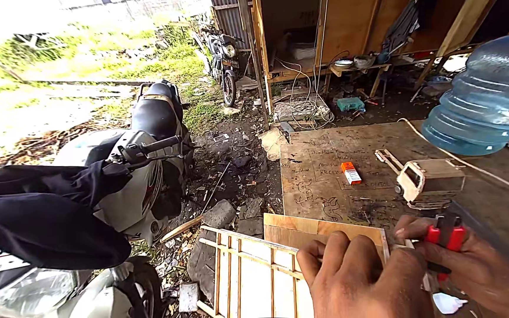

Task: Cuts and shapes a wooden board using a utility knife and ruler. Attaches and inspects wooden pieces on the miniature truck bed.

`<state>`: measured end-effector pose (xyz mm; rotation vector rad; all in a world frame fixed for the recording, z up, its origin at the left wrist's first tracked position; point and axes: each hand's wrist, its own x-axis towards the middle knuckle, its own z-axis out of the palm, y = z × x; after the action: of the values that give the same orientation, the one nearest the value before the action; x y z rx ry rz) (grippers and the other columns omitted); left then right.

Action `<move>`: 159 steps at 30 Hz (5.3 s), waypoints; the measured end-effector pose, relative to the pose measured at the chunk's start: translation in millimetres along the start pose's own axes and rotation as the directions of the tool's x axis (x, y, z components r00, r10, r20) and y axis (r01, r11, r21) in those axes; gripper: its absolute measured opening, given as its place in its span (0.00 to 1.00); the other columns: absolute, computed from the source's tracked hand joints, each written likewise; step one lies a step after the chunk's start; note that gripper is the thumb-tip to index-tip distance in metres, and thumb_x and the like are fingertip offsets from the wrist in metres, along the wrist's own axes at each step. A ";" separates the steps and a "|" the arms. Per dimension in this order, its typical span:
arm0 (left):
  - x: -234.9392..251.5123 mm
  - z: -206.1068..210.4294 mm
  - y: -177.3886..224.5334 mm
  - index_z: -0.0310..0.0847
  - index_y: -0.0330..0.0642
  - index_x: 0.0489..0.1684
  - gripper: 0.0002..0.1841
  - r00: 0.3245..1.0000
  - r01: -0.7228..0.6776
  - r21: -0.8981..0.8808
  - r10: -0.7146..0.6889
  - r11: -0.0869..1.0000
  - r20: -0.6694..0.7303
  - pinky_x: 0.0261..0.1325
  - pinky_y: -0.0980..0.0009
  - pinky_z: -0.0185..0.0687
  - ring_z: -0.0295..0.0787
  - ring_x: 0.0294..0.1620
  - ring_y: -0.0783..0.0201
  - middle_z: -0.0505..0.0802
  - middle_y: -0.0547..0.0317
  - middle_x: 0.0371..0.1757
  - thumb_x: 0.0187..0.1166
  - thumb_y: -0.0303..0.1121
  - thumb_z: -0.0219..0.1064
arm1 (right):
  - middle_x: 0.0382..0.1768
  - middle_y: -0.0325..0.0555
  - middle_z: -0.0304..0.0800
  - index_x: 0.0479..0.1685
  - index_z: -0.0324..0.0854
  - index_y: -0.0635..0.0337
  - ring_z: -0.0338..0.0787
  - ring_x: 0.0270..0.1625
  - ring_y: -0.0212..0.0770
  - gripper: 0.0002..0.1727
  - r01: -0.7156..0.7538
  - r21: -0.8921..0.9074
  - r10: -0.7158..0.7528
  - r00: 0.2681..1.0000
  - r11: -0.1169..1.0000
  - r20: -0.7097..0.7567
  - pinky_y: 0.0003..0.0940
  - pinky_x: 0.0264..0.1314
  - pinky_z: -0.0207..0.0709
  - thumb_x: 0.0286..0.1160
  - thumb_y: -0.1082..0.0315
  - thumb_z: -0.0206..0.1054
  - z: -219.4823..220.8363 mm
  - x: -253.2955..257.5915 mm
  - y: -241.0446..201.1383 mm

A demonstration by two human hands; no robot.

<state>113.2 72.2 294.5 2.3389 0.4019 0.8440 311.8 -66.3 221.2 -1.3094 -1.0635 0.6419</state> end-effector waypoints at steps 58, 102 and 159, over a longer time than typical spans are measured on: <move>8.5 4.3 12.7 0.96 0.56 0.39 0.06 0.999 -0.035 0.094 0.035 0.995 0.008 0.49 0.56 0.60 0.77 0.32 0.62 0.82 0.65 0.23 0.75 0.37 0.71 | 0.49 0.24 0.92 0.54 0.93 0.40 0.85 0.35 0.15 0.10 0.012 0.044 -0.012 1.000 0.999 0.014 0.10 0.32 0.79 0.80 0.56 0.70 -4.9 4.1 2.4; 7.4 5.8 9.8 0.94 0.52 0.43 0.07 0.996 -0.045 0.048 0.041 0.998 0.075 0.49 0.55 0.61 0.78 0.31 0.62 0.85 0.65 0.24 0.75 0.34 0.70 | 0.46 0.26 0.92 0.54 0.93 0.40 0.87 0.35 0.19 0.10 -0.031 0.210 0.019 0.998 0.977 0.058 0.14 0.34 0.82 0.80 0.60 0.70 -12.0 0.8 1.1; 7.3 -13.3 -32.0 0.94 0.43 0.42 0.07 0.993 -0.061 -0.402 0.098 0.914 0.072 0.53 0.57 0.61 0.79 0.35 0.66 0.91 0.61 0.30 0.69 0.32 0.79 | 0.47 0.20 0.91 0.59 0.91 0.35 0.87 0.37 0.17 0.13 -0.009 -0.005 0.009 1.000 1.000 0.019 0.14 0.37 0.82 0.78 0.58 0.72 -3.5 -11.0 -34.8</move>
<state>107.6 105.9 285.6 2.0115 0.0816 0.7707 304.1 -84.3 252.2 -1.3149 -1.0754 0.6599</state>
